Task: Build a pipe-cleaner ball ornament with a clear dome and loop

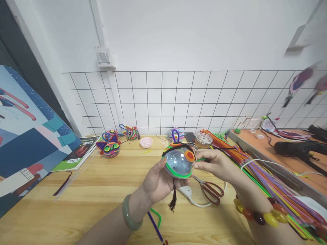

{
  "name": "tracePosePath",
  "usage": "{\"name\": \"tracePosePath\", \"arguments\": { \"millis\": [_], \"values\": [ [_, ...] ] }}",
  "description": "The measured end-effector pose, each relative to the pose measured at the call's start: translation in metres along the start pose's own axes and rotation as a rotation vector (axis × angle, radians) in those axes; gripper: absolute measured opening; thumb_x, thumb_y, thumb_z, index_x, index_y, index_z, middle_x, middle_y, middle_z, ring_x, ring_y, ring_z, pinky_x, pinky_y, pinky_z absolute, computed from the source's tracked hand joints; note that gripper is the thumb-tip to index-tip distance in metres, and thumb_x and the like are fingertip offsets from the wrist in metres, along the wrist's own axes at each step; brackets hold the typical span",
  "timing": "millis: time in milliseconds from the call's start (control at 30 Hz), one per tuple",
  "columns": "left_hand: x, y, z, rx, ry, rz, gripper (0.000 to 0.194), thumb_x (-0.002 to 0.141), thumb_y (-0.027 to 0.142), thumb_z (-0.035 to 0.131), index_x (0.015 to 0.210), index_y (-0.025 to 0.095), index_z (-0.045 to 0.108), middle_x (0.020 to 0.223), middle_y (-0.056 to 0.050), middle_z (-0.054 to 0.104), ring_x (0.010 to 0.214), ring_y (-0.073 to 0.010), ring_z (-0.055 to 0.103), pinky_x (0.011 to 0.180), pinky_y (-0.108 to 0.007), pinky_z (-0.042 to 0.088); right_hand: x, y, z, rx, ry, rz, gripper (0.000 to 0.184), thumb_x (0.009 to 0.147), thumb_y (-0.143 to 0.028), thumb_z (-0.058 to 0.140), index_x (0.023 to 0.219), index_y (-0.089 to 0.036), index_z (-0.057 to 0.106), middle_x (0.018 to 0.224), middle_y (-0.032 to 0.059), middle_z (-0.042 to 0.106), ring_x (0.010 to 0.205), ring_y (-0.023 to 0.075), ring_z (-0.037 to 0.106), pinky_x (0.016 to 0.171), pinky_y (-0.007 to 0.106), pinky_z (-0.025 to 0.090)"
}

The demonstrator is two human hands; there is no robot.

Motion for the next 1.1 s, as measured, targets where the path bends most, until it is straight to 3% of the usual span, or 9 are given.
{"name": "tracePosePath", "arguments": {
  "millis": [300, 633, 900, 1100],
  "values": [
    [0.000, -0.003, -0.002, 0.011, -0.005, -0.024, 0.051, 0.080, 0.044, 0.059, 0.115, 0.008, 0.062, 0.108, -0.018, 0.069, 0.097, -0.0324, 0.067, 0.076, -0.036, 0.049, 0.000, 0.003, 0.004, -0.048, -0.049, -0.021, 0.023, 0.077, -0.039, 0.071, 0.078, -0.016, 0.070, 0.077, 0.0040, 0.068, 0.072, 0.0163, 0.061, 0.067, 0.028, 0.049],
    [-0.004, -0.001, -0.010, 0.042, -0.094, -0.068, 0.052, 0.074, 0.045, 0.066, 0.113, 0.011, 0.063, 0.105, -0.014, 0.071, 0.094, -0.0279, 0.066, 0.084, -0.035, 0.044, -0.002, -0.013, 0.014, -0.116, -0.114, -0.073, 0.025, 0.082, -0.041, 0.065, 0.081, -0.016, 0.072, 0.076, 0.0047, 0.067, 0.070, 0.0160, 0.060, 0.066, 0.029, 0.049],
    [-0.008, 0.006, -0.020, 0.203, -0.139, -0.093, 0.059, 0.060, 0.052, 0.073, 0.104, 0.012, 0.067, 0.110, -0.019, 0.067, 0.108, -0.0388, 0.058, 0.083, -0.045, 0.044, -0.009, -0.032, 0.025, -0.229, -0.148, -0.166, 0.023, 0.086, -0.039, 0.062, 0.082, -0.018, 0.073, 0.069, 0.0024, 0.062, 0.067, 0.0141, 0.056, 0.061, 0.026, 0.045],
    [-0.012, 0.020, -0.032, 0.317, -0.141, -0.037, 0.060, 0.046, 0.041, 0.085, 0.098, 0.015, 0.068, 0.098, -0.013, 0.071, 0.094, -0.0300, 0.064, 0.082, -0.038, 0.046, -0.016, -0.047, 0.038, -0.348, -0.175, -0.216, 0.018, 0.089, -0.032, 0.059, 0.082, -0.019, 0.070, 0.069, 0.0009, 0.063, 0.065, 0.0118, 0.055, 0.062, 0.023, 0.043]
  ]
}}
Point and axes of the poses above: each hand's wrist, its own x-axis towards the middle knuckle, its own z-axis out of the palm, y = z × x, the point moved 8 cm from there along x, towards the middle knuckle
